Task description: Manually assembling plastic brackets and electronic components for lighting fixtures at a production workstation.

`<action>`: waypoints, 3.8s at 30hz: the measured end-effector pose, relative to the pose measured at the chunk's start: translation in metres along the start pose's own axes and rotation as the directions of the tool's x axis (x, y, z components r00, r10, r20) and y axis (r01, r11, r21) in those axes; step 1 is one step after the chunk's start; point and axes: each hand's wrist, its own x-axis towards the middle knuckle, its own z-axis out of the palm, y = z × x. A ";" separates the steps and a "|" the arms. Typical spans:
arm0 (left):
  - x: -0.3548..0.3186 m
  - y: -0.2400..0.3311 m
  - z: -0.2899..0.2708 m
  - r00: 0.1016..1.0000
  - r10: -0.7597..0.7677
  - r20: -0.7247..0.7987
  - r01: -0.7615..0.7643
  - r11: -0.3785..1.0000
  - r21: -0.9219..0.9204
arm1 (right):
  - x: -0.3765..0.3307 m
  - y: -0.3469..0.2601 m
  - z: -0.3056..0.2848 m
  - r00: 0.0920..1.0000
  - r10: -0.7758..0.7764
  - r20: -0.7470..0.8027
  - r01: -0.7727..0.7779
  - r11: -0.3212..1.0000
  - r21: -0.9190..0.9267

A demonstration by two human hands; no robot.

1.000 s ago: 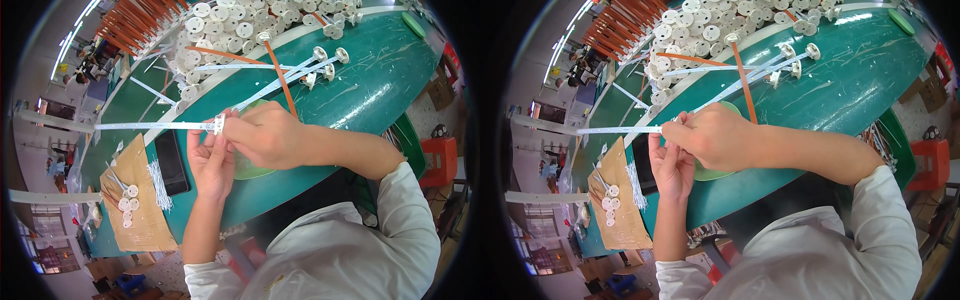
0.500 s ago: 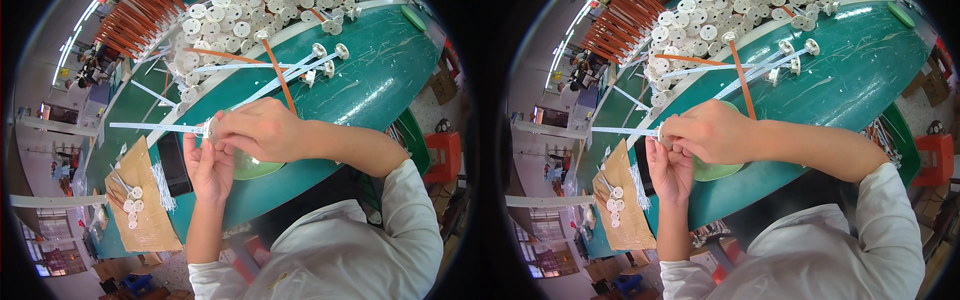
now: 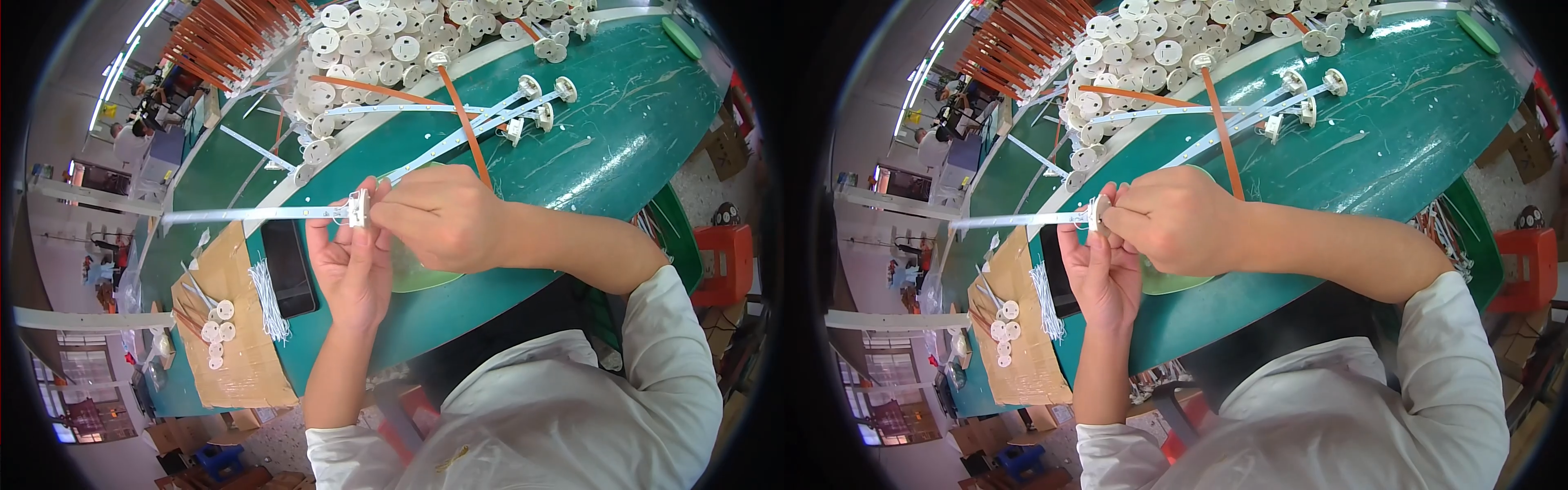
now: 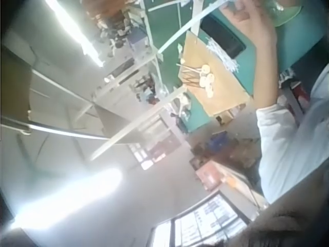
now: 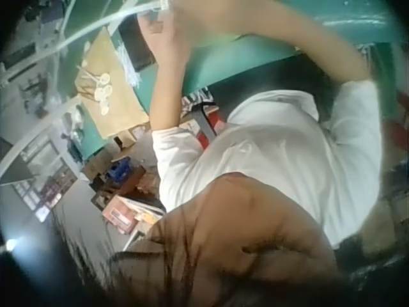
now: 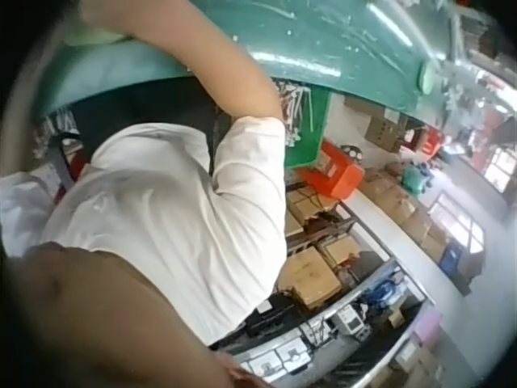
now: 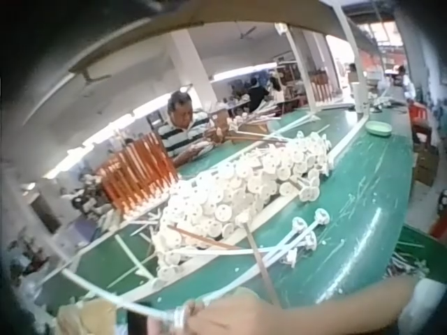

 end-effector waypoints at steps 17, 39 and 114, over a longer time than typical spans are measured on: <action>0.006 -0.003 0.007 1.000 0.010 0.024 -0.008 0.997 -0.081 | 0.002 -0.001 0.001 0.995 0.071 -0.071 -0.065 0.995 0.077; -0.127 0.267 -0.223 0.738 0.632 -0.234 0.611 -0.480 0.630 | 0.024 0.009 -0.009 0.914 0.405 -0.005 -0.391 0.886 0.247; -0.361 -0.093 -0.059 0.584 -0.761 0.284 0.377 0.564 0.735 | 0.053 0.082 -0.076 0.662 0.716 0.219 -0.737 0.571 0.362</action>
